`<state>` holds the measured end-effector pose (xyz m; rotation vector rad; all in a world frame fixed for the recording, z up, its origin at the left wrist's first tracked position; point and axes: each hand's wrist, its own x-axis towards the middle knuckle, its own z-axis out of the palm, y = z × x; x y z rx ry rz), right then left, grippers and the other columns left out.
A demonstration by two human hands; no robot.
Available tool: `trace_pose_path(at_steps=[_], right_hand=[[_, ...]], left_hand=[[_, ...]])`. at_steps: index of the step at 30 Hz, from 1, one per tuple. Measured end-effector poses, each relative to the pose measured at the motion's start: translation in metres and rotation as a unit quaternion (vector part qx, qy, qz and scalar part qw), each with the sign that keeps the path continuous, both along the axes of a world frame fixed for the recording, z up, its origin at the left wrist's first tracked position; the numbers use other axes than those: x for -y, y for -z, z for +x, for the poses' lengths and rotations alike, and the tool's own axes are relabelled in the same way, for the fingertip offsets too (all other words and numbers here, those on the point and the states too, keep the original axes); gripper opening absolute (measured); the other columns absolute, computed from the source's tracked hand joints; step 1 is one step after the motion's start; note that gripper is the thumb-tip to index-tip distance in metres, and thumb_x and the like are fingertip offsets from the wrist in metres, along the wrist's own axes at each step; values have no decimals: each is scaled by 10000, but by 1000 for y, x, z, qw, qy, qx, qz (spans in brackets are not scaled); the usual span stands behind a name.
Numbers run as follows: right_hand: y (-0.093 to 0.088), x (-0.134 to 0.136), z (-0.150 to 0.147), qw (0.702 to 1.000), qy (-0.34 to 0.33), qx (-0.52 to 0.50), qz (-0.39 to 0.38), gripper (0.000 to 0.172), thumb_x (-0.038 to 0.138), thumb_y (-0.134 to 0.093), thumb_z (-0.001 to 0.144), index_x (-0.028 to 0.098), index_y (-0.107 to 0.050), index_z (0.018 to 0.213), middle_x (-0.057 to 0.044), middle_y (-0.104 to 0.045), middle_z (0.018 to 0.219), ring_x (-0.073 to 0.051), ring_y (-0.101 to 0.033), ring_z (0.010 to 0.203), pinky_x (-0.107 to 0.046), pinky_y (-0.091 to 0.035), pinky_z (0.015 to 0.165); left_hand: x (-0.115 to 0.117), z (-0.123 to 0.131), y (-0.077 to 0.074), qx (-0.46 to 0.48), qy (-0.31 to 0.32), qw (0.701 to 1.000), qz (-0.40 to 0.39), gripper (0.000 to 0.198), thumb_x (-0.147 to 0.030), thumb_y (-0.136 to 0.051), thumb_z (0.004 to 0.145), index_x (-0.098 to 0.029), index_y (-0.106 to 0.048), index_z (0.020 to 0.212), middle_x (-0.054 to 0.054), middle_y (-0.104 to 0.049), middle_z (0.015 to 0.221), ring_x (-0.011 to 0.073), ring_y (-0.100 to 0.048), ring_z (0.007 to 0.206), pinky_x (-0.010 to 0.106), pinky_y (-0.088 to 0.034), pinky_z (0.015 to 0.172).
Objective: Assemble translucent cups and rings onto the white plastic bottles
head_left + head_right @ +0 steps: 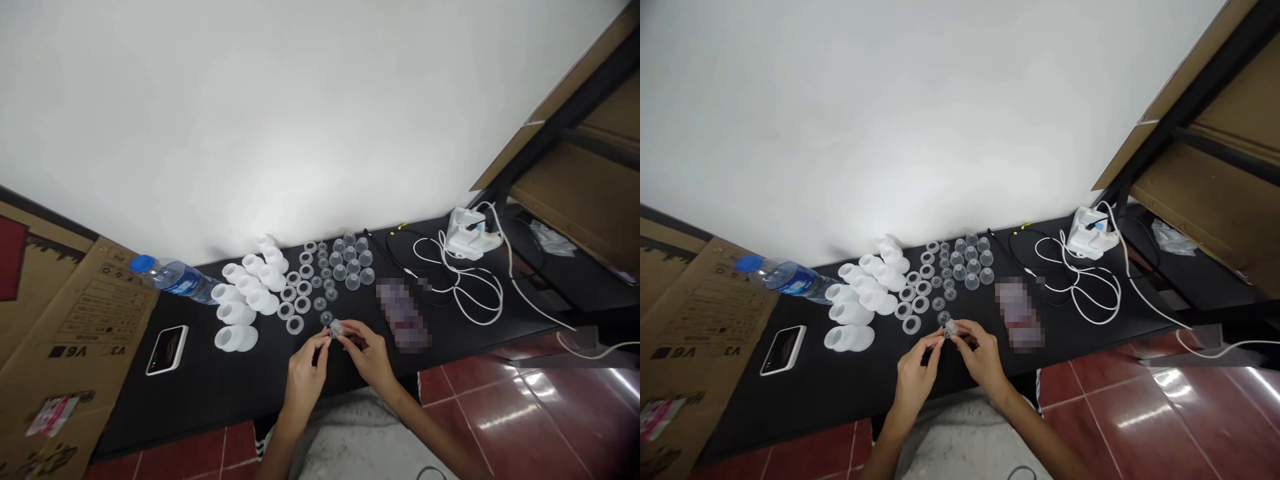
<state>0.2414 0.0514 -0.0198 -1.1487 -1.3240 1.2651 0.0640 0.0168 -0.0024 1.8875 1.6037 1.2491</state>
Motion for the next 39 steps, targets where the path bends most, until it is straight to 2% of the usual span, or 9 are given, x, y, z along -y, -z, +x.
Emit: trace_pose_path(at_steps=[6, 12, 18, 22, 26, 29, 32, 36, 39], right_hand=[[0, 1, 0, 1000, 9, 7, 21, 272, 390, -773, 989, 257, -745, 1226, -73, -831, 1090, -229, -795, 931, -325, -646, 770], [0, 2, 1, 999, 31, -13, 16, 311, 493, -799, 960, 247, -726, 1135, -64, -810, 1003, -214, -773, 854, -320, -644, 734], [0, 0, 2, 999, 35, -34, -5, 383, 562, -858, 888, 235, -718, 1028, -44, -788, 936, -198, -751, 762, -326, -657, 706], [-1, 1, 3, 1000, 27, -15, 0, 355, 539, -877, 877, 233, -735, 992, -33, -785, 879, -207, -758, 791, -332, -646, 763], [5, 3, 3, 998, 50, -17, -21, 389, 567, -873, 875, 226, -729, 995, -36, -780, 851, -209, -748, 757, -311, -630, 687], [9, 2, 3, 998, 57, -13, -15, 388, 578, -858, 888, 227, -725, 986, -52, -791, 877, -227, -766, 789, -322, -640, 697], [7, 1, 5, 999, 52, -7, -4, 367, 553, -863, 891, 230, -722, 991, -62, -792, 881, -247, -782, 814, -327, -651, 688], [3, -1, 10, 999, 36, -13, -5, 369, 513, -898, 860, 235, -717, 1022, -75, -801, 887, -262, -795, 783, -324, -661, 622], [7, -4, 13, 998, 57, 15, 19, 358, 492, -910, 845, 227, -732, 1007, -94, -810, 918, -285, -814, 856, -346, -689, 694]], left_hand=[[-6, -9, 6, 33, -4, 999, -22, 127, -249, -630, 1062, -236, -757, 1059, 77, -857, 1135, 238, -849, 998, 348, -705, 887], [-8, -9, -1, 61, 36, 997, -43, 154, -298, -637, 1063, -237, -779, 1066, 74, -861, 1085, 229, -850, 938, 322, -714, 818], [-9, -7, -1, 106, 35, 992, -64, 214, -333, -673, 1051, -209, -765, 1199, 108, -840, 1163, 240, -841, 996, 361, -721, 880], [-12, -3, 1, 79, 45, 995, -29, 215, -319, -678, 1050, -235, -787, 1215, 90, -833, 1112, 227, -833, 959, 328, -712, 846], [-7, 4, 3, 40, 52, 998, 18, 234, -250, -611, 1081, -251, -794, 1227, 71, -830, 1049, 213, -827, 937, 295, -686, 856], [-4, 7, 5, 21, 52, 998, 31, 280, -213, -589, 1088, -262, -777, 1289, 67, -827, 1073, 209, -823, 960, 295, -674, 886], [-9, 6, 3, 27, 51, 998, 16, 271, -229, -594, 1092, -269, -781, 1283, 68, -827, 1081, 212, -819, 969, 306, -671, 900], [-15, 1, -6, 65, 48, 996, -34, 201, -259, -632, 1083, -261, -820, 1155, 61, -824, 1005, 203, -809, 901, 292, -666, 840], [-12, 3, -9, 50, 47, 996, -55, 233, -236, -608, 1093, -271, -808, 1208, 56, -809, 999, 191, -795, 882, 286, -655, 835]])
